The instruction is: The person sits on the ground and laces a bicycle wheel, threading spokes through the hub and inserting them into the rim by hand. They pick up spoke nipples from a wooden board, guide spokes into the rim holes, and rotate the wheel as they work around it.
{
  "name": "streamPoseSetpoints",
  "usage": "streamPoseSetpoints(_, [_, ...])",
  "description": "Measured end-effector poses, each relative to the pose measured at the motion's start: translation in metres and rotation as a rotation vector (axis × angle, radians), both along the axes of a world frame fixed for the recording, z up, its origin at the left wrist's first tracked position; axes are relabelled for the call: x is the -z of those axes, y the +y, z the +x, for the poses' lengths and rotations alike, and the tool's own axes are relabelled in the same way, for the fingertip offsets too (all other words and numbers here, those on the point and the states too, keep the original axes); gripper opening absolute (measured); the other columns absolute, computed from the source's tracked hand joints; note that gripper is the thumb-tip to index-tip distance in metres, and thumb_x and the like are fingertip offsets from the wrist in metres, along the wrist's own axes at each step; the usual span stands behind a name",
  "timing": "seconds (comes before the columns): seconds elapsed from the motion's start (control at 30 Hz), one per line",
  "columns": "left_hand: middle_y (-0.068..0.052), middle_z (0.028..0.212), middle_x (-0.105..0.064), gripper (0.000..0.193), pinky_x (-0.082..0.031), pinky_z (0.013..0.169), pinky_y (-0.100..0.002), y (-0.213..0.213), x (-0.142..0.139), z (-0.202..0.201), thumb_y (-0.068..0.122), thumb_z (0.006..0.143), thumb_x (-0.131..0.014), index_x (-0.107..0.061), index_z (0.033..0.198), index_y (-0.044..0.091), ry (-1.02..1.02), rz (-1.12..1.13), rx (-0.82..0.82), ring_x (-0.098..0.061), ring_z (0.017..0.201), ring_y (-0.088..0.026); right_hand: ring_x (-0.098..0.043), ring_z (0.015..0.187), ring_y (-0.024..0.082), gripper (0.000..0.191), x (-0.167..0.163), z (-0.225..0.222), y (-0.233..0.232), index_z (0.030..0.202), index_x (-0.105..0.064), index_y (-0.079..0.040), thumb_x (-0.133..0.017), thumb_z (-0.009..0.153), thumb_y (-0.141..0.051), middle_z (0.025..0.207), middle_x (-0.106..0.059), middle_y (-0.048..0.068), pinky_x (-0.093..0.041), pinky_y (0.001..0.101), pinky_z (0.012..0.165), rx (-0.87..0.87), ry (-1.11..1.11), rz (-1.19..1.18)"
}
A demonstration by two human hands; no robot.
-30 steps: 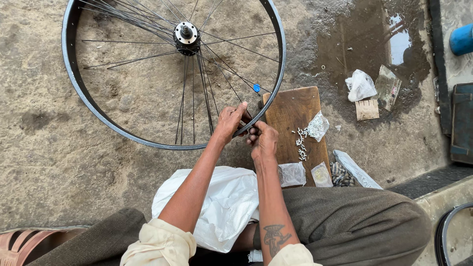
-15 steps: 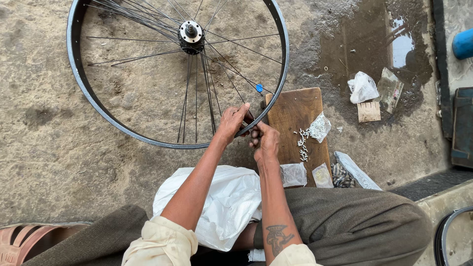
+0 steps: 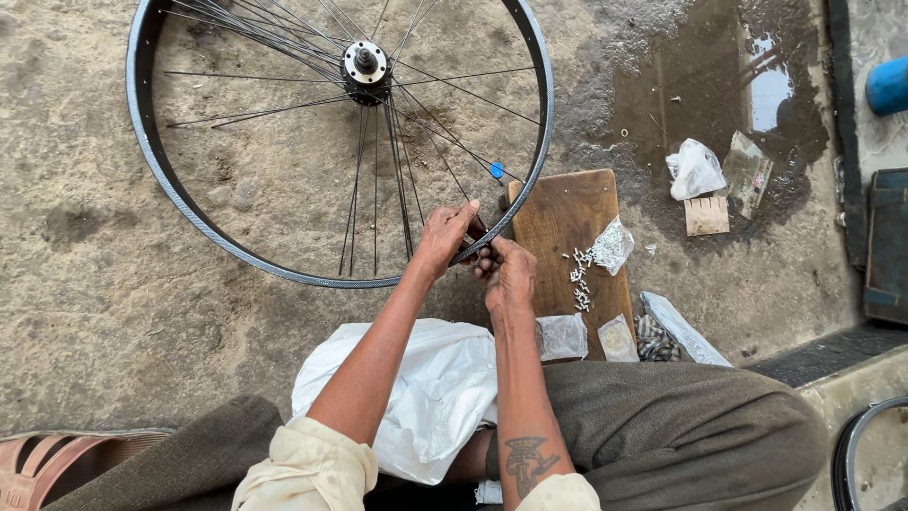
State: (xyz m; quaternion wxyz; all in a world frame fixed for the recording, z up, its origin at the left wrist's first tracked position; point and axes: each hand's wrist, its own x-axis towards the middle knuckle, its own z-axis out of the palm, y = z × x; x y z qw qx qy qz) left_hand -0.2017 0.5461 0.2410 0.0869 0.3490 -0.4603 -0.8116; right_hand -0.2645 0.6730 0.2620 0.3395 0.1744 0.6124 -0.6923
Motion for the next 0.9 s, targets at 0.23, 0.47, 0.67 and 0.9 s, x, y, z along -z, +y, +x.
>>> streamPoseSetpoints(0.23, [-0.01, 0.066, -0.07, 0.05, -0.051, 0.041, -0.032, 0.002, -0.005, 0.001, 0.045, 0.094, -0.065, -0.075, 0.082, -0.002, -0.061, -0.052, 0.016, -0.064, 0.048, -0.018, -0.042, 0.043, 0.012, 0.017, 0.012, -0.004, -0.003, 0.076, -0.058, -0.007, -0.061, 0.091, -0.012, 0.062, -0.051, 0.002, -0.038, 0.0302, 0.04, -0.047, 0.064, 0.034])
streamPoseSetpoints(0.47, [-0.007, 0.062, -0.068, 0.023, -0.048, 0.039, -0.028, 0.006, 0.004, -0.004, 0.022, 0.09, -0.074, -0.074, 0.082, 0.001, -0.108, -0.104, 0.077, -0.063, 0.048, -0.014, -0.039, 0.042, 0.011, 0.023, -0.004, 0.003, -0.009, 0.073, -0.061, -0.007, -0.061, 0.094, -0.018, 0.057, -0.048, 0.0, -0.034, 0.0285, 0.039, -0.064, 0.04, 0.078])
streamPoseSetpoints(0.67, [-0.014, 0.061, -0.068, 0.038, -0.044, 0.044, -0.034, 0.013, 0.013, -0.016, 0.029, 0.094, -0.078, -0.071, 0.071, 0.0, -0.262, -0.715, 0.093, -0.063, 0.052, -0.022, -0.048, 0.045, 0.012, 0.022, -0.009, 0.012, -0.005, 0.074, -0.062, -0.007, -0.064, 0.093, -0.019, 0.062, -0.057, 0.003, -0.037, 0.029, 0.041, -0.075, 0.112, 0.033])
streamPoseSetpoints(0.9, [-0.012, 0.065, -0.07, 0.02, -0.054, 0.043, -0.036, 0.008, 0.001, -0.008, 0.022, 0.096, -0.065, -0.065, 0.085, 0.005, -0.076, 0.067, 0.13, -0.067, 0.052, -0.022, -0.041, 0.041, 0.011, 0.023, 0.009, 0.003, -0.004, 0.069, -0.058, -0.007, -0.063, 0.09, -0.016, 0.058, -0.051, 0.001, -0.034, 0.0294, 0.038, -0.033, 0.059, 0.013])
